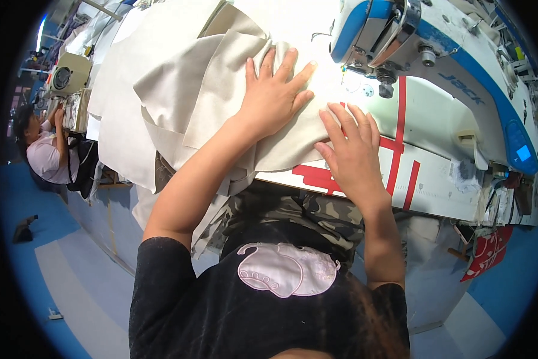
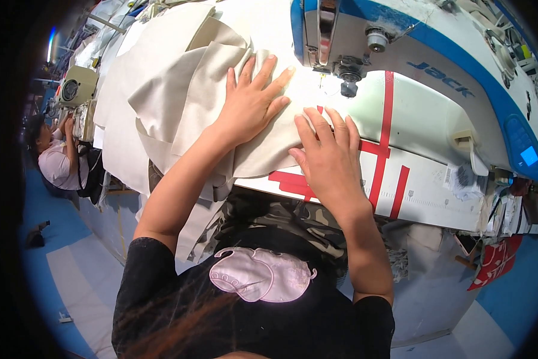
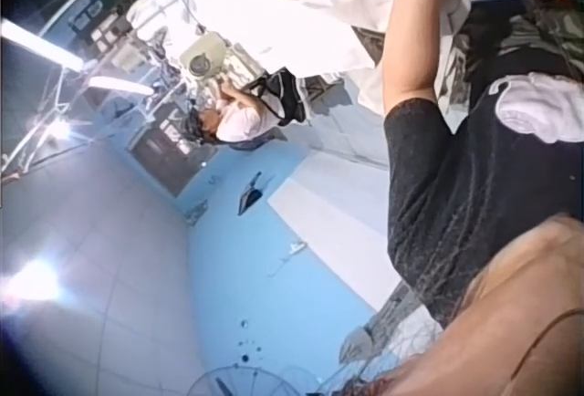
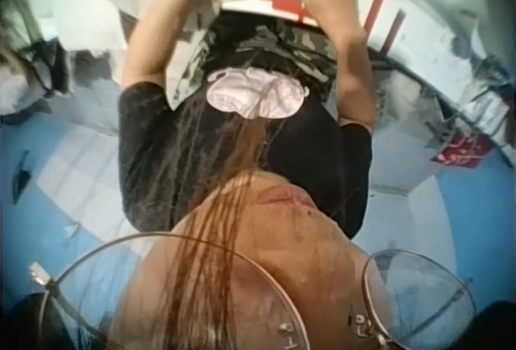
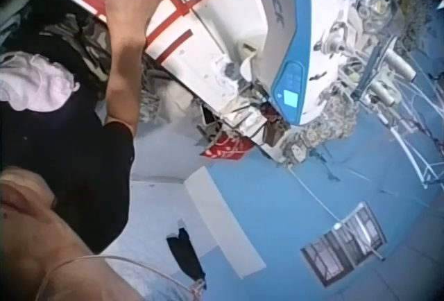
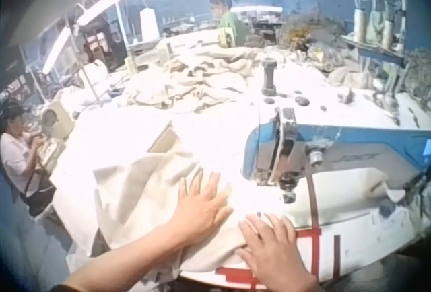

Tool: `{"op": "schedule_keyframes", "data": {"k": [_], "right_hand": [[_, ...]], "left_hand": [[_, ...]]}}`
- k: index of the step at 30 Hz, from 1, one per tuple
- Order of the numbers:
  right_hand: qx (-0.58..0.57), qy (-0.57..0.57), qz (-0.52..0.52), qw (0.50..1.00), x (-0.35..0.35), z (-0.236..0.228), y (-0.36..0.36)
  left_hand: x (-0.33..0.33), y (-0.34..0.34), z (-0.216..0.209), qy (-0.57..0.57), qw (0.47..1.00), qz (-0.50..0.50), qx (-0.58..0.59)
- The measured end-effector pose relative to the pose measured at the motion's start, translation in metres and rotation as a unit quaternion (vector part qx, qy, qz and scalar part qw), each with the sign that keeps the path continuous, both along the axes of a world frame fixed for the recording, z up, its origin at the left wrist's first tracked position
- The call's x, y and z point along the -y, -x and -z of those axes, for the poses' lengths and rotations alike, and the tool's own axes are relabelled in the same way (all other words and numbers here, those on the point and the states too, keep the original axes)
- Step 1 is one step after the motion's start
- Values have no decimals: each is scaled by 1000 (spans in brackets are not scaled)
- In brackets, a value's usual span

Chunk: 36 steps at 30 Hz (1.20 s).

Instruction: Attaching small white labels to fabric pieces using an industrial sewing machine.

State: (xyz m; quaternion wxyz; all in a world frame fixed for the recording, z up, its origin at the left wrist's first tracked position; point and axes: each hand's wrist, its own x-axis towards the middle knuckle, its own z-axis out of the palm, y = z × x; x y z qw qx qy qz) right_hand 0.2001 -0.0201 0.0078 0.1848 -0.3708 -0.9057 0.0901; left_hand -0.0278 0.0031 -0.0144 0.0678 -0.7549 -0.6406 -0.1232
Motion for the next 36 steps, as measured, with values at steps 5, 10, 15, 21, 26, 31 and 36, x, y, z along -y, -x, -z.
{"op": "schedule_keyframes", "data": {"k": [5, 10, 15, 21, 26, 31, 36], "right_hand": [[-15, -15, 67, 998, -1, 2, -10], [-21, -39, 98, 994, 0, 5, -11], [-48, -8, 111, 993, 12, 2, -22], [-60, 0, 105, 993, 16, 4, -31], [-43, -14, 81, 996, 19, -5, -23], [-3, -27, 41, 999, 14, 2, -21], [-28, -18, 98, 995, 12, 3, -14]], "left_hand": [[-25, -15, -2, 1, 999, 36, 7], [-35, -6, 3, 33, 999, 18, -22], [-31, -7, -1, 41, 998, 41, 17], [-53, -14, -2, 5, 996, 79, 30], [-47, -3, 6, -56, 993, 101, -4], [-47, -5, 1, -39, 996, 81, 29], [-73, -14, 0, -2, 998, 56, 27]]}}
